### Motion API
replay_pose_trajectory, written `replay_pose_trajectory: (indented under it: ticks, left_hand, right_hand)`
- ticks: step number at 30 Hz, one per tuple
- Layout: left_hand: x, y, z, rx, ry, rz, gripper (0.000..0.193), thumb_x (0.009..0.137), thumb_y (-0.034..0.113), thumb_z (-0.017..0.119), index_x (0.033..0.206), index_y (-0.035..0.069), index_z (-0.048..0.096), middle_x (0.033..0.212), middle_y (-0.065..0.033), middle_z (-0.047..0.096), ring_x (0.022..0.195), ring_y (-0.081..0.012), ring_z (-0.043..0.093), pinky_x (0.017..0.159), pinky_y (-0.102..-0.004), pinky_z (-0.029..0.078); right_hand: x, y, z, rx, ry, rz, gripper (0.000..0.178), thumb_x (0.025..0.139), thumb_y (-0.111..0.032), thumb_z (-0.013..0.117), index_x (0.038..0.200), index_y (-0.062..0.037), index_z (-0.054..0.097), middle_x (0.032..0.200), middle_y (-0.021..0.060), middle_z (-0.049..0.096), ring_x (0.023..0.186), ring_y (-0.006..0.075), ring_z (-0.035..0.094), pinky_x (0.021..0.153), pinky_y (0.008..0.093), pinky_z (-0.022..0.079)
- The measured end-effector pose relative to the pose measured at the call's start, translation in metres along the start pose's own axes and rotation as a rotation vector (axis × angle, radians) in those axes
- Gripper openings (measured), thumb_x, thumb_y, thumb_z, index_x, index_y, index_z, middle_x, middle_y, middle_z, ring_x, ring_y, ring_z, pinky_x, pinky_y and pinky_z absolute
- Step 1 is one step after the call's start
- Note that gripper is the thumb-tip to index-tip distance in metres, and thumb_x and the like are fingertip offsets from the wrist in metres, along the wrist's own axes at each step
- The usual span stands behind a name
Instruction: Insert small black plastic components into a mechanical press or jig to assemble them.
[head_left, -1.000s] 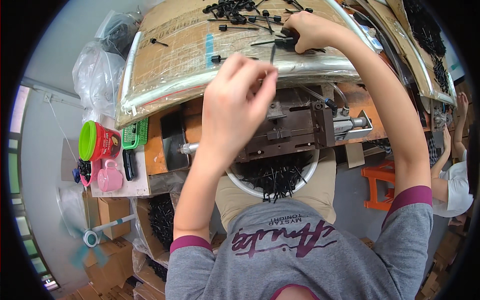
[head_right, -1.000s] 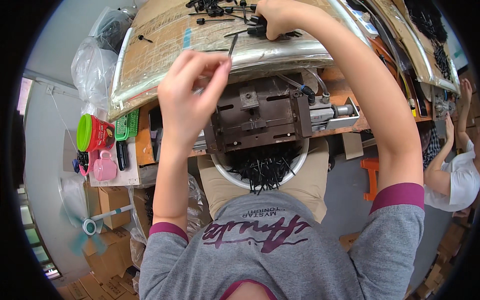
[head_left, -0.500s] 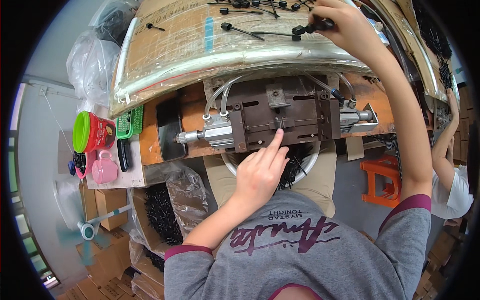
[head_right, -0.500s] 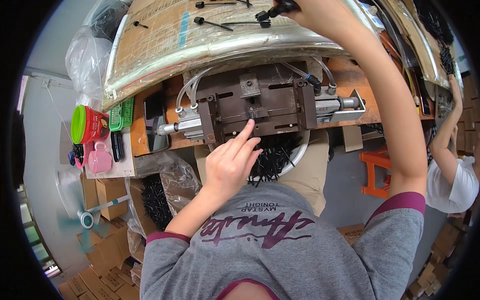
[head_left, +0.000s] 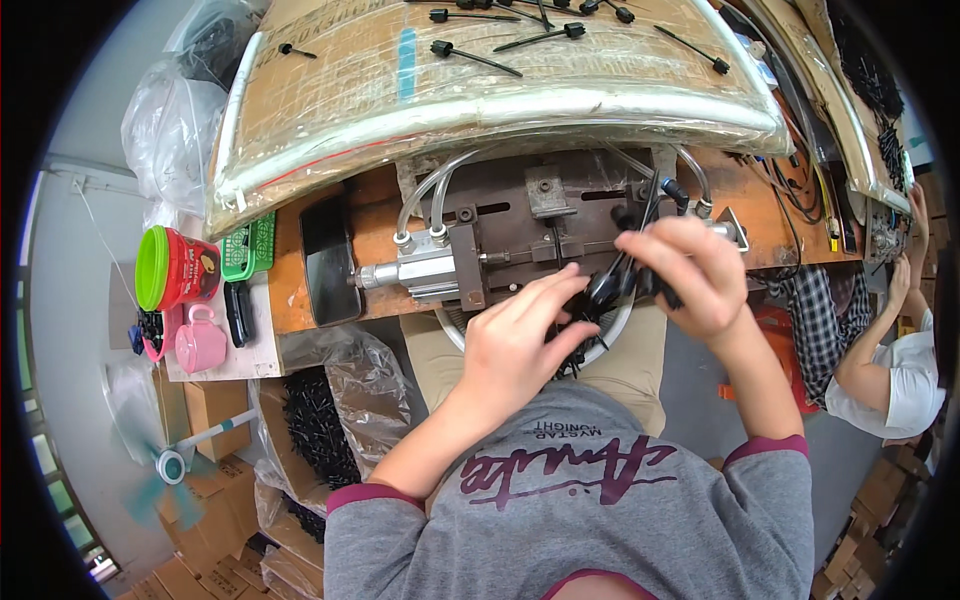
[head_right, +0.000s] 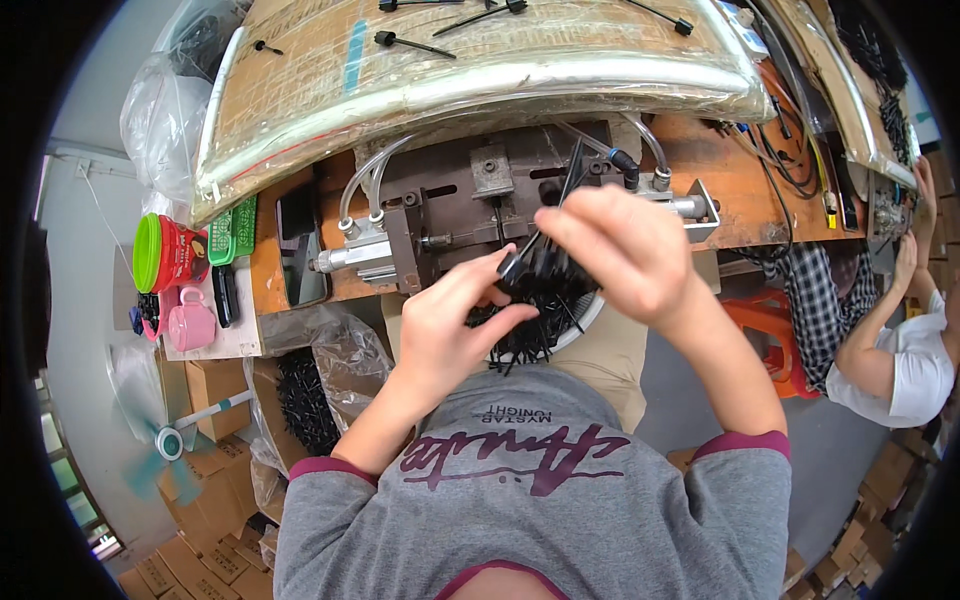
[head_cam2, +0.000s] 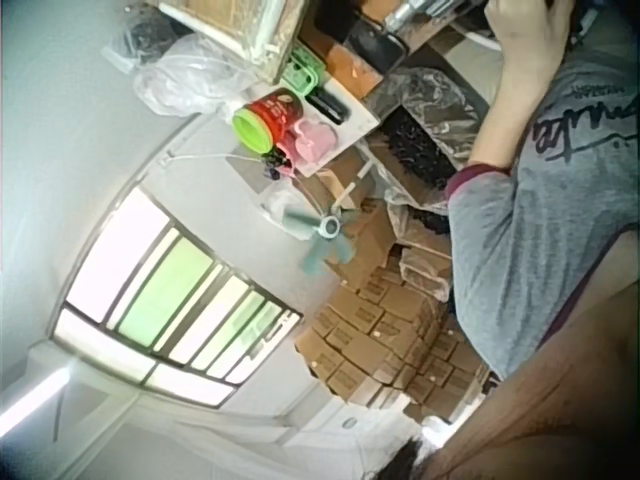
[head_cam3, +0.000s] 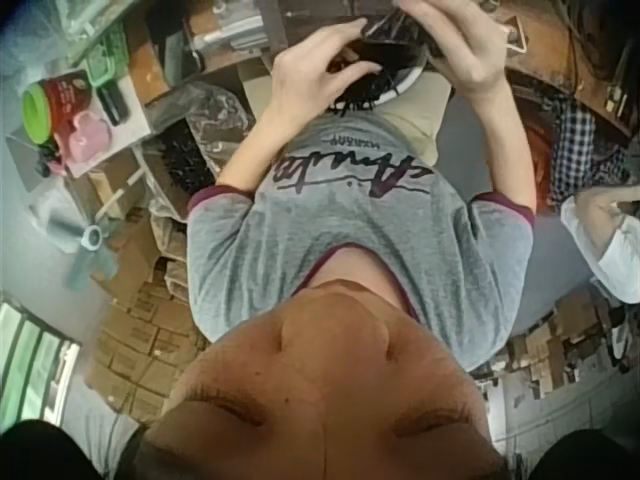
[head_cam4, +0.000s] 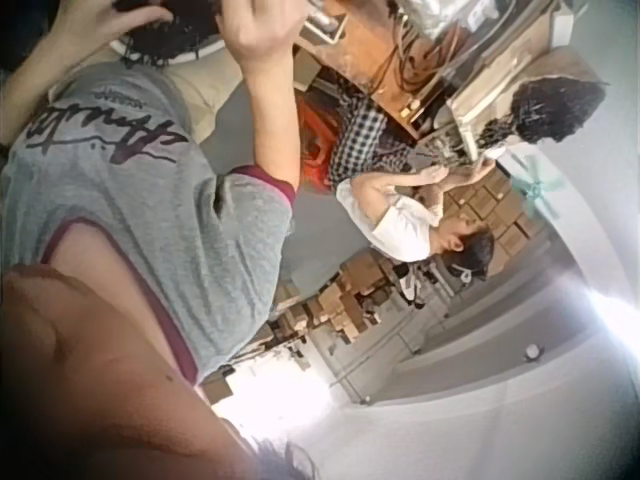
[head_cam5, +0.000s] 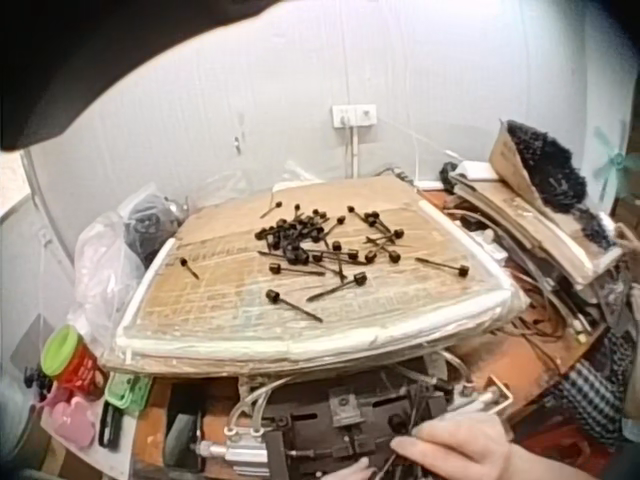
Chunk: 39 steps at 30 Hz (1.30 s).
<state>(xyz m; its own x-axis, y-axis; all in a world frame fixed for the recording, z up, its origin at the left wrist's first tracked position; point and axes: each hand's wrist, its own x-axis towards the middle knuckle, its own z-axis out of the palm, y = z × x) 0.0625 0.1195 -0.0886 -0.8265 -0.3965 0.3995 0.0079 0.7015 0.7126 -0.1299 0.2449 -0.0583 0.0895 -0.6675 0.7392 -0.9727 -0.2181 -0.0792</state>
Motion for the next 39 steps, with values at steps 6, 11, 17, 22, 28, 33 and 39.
replay_pose_trajectory:
  ticks: [6, 11, 17, 22, 28, 33, 39]
  left_hand:
    - [0.005, 0.020, -0.026, -0.241, 0.015, 0.059, 0.038, 0.071, -0.002, 0.086, 0.107, -0.001, 0.074, 0.103, -0.0140, 0.073, 0.089, -0.0214, 0.071, 0.075, -0.0323, 0.059]
    - [-0.017, 0.007, -0.009, 0.067, 0.050, 0.053, 0.031, 0.070, 0.000, 0.084, 0.100, 0.002, 0.074, 0.117, -0.0119, 0.071, 0.093, -0.0220, 0.070, 0.077, -0.0329, 0.058]
    - [-0.015, -0.019, 0.021, 0.421, 0.010, 0.194, 0.028, 0.072, 0.011, 0.081, 0.099, 0.005, 0.072, 0.127, -0.0118, 0.069, 0.076, -0.0190, 0.069, 0.071, -0.0314, 0.054]
    - [-0.006, -0.016, 0.014, 0.472, -0.093, 0.158, 0.032, 0.072, 0.013, 0.082, 0.101, 0.006, 0.072, 0.126, -0.0105, 0.070, 0.072, -0.0183, 0.069, 0.068, -0.0296, 0.054]
    - [0.002, 0.000, 0.003, 0.016, 0.024, 0.119, 0.035, 0.072, 0.007, 0.086, 0.104, 0.003, 0.072, 0.113, -0.0108, 0.073, 0.077, -0.0199, 0.072, 0.068, -0.0293, 0.057]
    - [-0.002, 0.016, -0.006, -0.142, 0.083, 0.096, 0.037, 0.070, -0.002, 0.085, 0.105, 0.001, 0.071, 0.106, -0.0129, 0.073, 0.082, -0.0223, 0.071, 0.069, -0.0311, 0.058]
    - [-0.014, -0.007, 0.005, 0.221, 0.023, 0.142, 0.035, 0.070, 0.005, 0.084, 0.103, 0.001, 0.071, 0.123, -0.0122, 0.069, 0.088, -0.0232, 0.069, 0.074, -0.0326, 0.057]
  right_hand:
    - [-0.008, -0.018, 0.014, 0.121, 0.024, 0.055, 0.041, 0.064, -0.006, 0.069, 0.102, 0.0069, 0.072, 0.094, 0.0133, 0.065, 0.070, 0.0248, 0.066, 0.056, 0.0336, 0.053]
    - [-0.011, -0.013, 0.019, 0.051, 0.131, 0.209, 0.046, 0.058, 0.011, 0.071, 0.103, 0.0014, 0.074, 0.097, 0.0124, 0.066, 0.077, 0.0256, 0.067, 0.062, 0.0343, 0.055]
    - [-0.013, -0.018, 0.016, 0.057, 0.110, 0.271, 0.049, 0.056, 0.012, 0.071, 0.104, -0.0001, 0.075, 0.095, 0.0105, 0.063, 0.077, 0.0241, 0.065, 0.062, 0.0340, 0.054]
    - [-0.018, -0.019, 0.013, 0.020, 0.078, 0.218, 0.044, 0.060, 0.004, 0.073, 0.104, 0.0016, 0.074, 0.095, 0.0107, 0.062, 0.073, 0.0241, 0.064, 0.060, 0.0329, 0.052]
    - [-0.021, -0.028, 0.019, -0.035, 0.004, 0.035, 0.037, 0.067, -0.007, 0.071, 0.101, 0.0068, 0.072, 0.095, 0.0118, 0.065, 0.075, 0.0229, 0.066, 0.060, 0.0322, 0.053]
    - [-0.017, -0.036, 0.026, 0.008, 0.034, 0.079, 0.037, 0.066, -0.006, 0.070, 0.101, 0.0059, 0.072, 0.096, 0.0130, 0.067, 0.077, 0.0239, 0.067, 0.061, 0.0334, 0.055]
    - [-0.013, -0.031, 0.018, 0.123, 0.168, 0.476, 0.022, 0.078, 0.008, 0.077, 0.098, -0.0008, 0.073, 0.099, 0.0127, 0.071, 0.086, 0.0252, 0.069, 0.072, 0.0329, 0.055]
